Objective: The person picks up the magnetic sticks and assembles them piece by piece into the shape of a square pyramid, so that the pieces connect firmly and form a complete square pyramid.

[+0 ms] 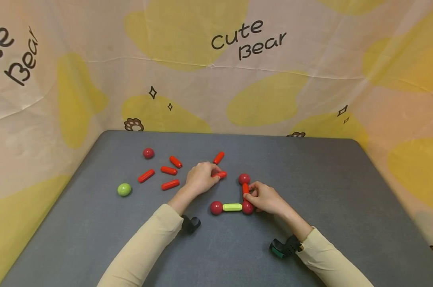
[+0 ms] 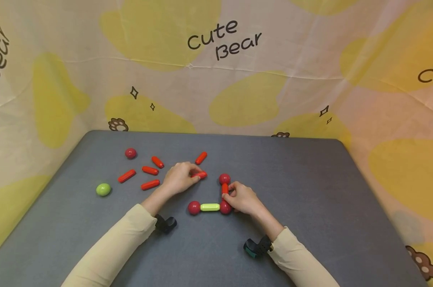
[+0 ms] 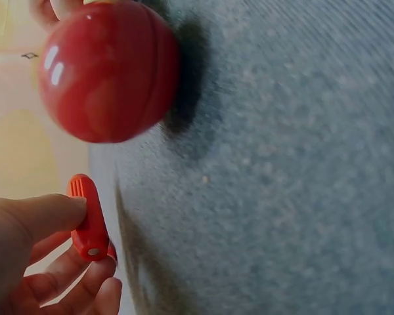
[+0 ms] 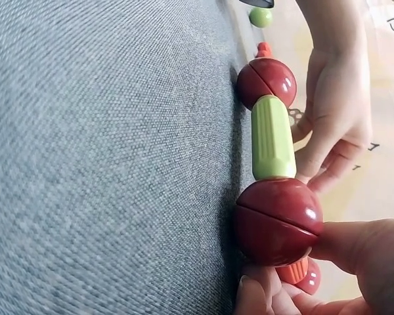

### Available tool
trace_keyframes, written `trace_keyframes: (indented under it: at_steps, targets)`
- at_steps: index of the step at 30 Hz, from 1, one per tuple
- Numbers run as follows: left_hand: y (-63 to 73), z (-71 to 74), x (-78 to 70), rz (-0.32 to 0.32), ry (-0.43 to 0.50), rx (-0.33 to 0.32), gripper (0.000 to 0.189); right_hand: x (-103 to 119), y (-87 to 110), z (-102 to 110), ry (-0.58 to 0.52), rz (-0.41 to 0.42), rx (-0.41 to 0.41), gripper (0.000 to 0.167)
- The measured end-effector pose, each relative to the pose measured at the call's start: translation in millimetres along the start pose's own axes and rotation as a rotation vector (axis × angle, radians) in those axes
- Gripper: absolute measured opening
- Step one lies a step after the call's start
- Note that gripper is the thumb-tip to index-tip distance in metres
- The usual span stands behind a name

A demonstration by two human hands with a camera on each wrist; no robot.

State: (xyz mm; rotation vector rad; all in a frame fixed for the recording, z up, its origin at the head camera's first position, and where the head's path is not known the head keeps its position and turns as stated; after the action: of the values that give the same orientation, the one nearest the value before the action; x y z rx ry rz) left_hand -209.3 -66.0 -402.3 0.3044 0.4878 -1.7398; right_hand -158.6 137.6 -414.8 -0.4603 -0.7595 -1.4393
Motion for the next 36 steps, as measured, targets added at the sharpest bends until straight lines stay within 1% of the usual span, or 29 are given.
trace_keyframes:
  at_steps: [7,15,18,23,29,36]
  targets:
    - [-0.8,1.1,-10.5,-0.053,-0.007,0.039,0.017,-0.4,-0.6,-1.6,-0.009,-0.005,-0.003,0.029]
    - [-5.0,-4.9,-18.3,-0.088,-0.019,0.068,0.016,-2.3,-2.3,-3.8,-0.012,-0.008,-0.004,0.030]
    - [-6.3,-7.1,-20.5,-0.102,-0.031,0.069,0.017,-2.4,-2.1,-4.0,-0.014,-0.006,-0.004,0.029]
    - [-7.2,-9.8,-23.2,-0.113,-0.030,0.076,0.016,-0.9,-1.5,-4.2,-0.020,-0.004,-0.002,0.030]
    - [-6.9,-11.2,-23.5,-0.109,-0.022,0.084,0.017,-0.3,-2.0,-5.4,-0.021,-0.002,0.002,0.030]
    - [-6.6,-13.0,-22.6,-0.112,-0.019,0.079,0.017,0.1,-3.8,-0.8,-0.056,-0.040,0.006,0.034]
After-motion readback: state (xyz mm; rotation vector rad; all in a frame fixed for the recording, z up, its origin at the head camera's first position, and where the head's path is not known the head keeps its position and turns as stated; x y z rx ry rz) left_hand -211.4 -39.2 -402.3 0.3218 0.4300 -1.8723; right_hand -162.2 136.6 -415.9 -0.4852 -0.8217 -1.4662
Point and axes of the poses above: each hand's wrist, its own y-axis away from the middle knuckle, its own z-axis out of the back of the hand, x = y × z, the point moved 2 cm from there along -y, towards the middle knuckle, and after that the axes turned 9 degrees about -x, right-handed, at the moved point
